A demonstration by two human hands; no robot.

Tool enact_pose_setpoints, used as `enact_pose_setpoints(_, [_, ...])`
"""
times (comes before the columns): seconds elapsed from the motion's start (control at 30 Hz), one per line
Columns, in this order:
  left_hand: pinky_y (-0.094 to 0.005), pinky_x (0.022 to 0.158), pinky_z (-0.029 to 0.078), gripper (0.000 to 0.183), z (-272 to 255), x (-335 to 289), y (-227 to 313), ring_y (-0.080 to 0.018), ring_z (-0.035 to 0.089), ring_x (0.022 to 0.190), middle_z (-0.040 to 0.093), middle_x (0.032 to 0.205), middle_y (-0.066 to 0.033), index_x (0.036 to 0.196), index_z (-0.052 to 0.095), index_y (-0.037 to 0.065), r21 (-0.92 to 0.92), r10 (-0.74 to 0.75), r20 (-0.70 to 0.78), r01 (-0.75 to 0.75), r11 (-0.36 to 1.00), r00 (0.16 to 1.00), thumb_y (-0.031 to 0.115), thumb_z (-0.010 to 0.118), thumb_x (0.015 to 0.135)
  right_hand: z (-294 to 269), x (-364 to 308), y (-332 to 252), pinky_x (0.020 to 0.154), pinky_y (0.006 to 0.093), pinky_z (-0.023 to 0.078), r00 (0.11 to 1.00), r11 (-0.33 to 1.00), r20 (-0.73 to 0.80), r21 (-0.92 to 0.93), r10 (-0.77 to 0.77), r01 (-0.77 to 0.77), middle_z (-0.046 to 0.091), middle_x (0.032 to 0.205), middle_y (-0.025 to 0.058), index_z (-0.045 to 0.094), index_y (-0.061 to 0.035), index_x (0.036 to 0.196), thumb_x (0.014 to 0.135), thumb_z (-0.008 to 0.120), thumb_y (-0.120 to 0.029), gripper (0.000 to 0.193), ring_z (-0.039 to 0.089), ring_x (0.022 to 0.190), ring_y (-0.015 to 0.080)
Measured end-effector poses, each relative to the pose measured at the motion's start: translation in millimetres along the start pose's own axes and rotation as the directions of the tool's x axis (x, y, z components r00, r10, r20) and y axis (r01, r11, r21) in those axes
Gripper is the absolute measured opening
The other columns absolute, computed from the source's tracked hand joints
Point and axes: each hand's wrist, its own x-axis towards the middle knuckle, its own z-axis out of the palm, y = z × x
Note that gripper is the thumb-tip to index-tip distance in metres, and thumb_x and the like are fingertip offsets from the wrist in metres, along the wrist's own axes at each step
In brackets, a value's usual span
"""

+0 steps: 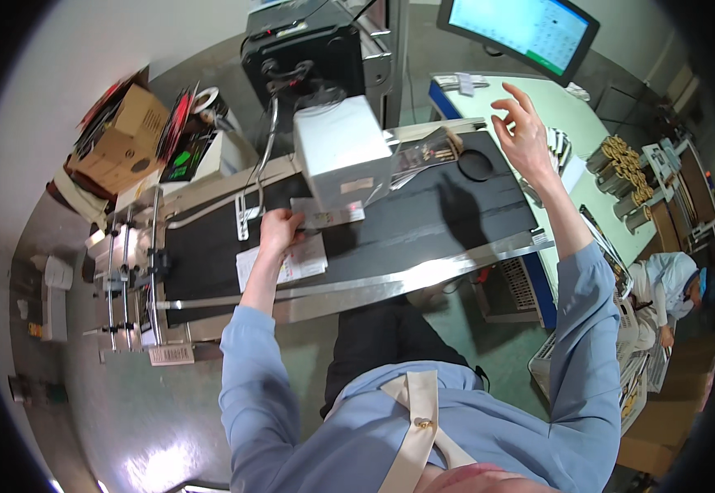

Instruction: The person places small rectangular packages onto a conveyor belt, where a machine applies a label to each one. They then pick up the labeled packages and place them into a stack on the table.

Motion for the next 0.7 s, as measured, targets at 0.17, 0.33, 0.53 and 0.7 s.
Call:
enact_pose_setpoints(0.17, [-0.0256,0.046,0.048,0.020,2.7,-6.4,10.6,-0.0116,0.062,0.051,0.066,0.068,-0.0055,0.089,0.072,-0.005,-0.036,-0.006,0.015,0.006,0.999,1.000,0.014,0.071,0.092,-18.4,30.2,13.3,0.083,0.0432,0.057,0.994,0.972,-0.102,-0.236,-0.044,0.019,0.050,0.153,0.0053,0.067,-0.0099,0.110,0.089,0.070,-0.012,0.021,0.072,0.094,0.0278])
enact_pose_setpoints(0.33, [-0.0250,0.048,0.049,0.021,1.1,-6.6,9.9,-0.0106,0.061,0.050,0.065,0.068,-0.0048,0.090,0.072,-0.006,-0.004,-0.018,0.005,0.018,1.000,1.000,0.014,0.071,0.092,-20.4,44.0,17.6,0.087,0.0448,0.058,0.997,0.941,-0.070,-0.338,-0.033,0.008,0.047,0.156,0.0037,0.066,-0.0104,0.110,0.088,0.070,-0.012,0.022,0.070,0.105,0.0293])
enact_pose_setpoints(0.53, [-0.0249,0.048,0.050,0.019,1.8,-8.5,12.1,-0.0102,0.060,0.050,0.064,0.067,-0.0038,0.092,0.072,-0.006,-0.023,-0.034,0.017,0.034,0.999,0.999,0.013,0.071,0.092,-17.6,49.7,20.7,0.090,0.0451,0.058,1.000,0.912,-0.019,-0.410,-0.016,0.006,0.045,0.158,0.0030,0.066,-0.0074,0.110,0.088,0.069,-0.011,0.023,0.069,0.112,0.0292])
enact_pose_setpoints(0.7, [-0.0252,0.048,0.051,0.019,1.5,-7.1,10.9,-0.0105,0.061,0.051,0.064,0.067,-0.0037,0.091,0.072,-0.005,-0.024,-0.029,0.017,0.029,0.999,0.999,0.014,0.071,0.092,-22.3,52.4,10.7,0.091,0.0450,0.057,0.996,0.898,0.036,-0.436,0.080,-0.056,0.043,0.160,0.0041,0.066,-0.0049,0.111,0.088,0.069,-0.012,0.023,0.068,0.114,0.0301])
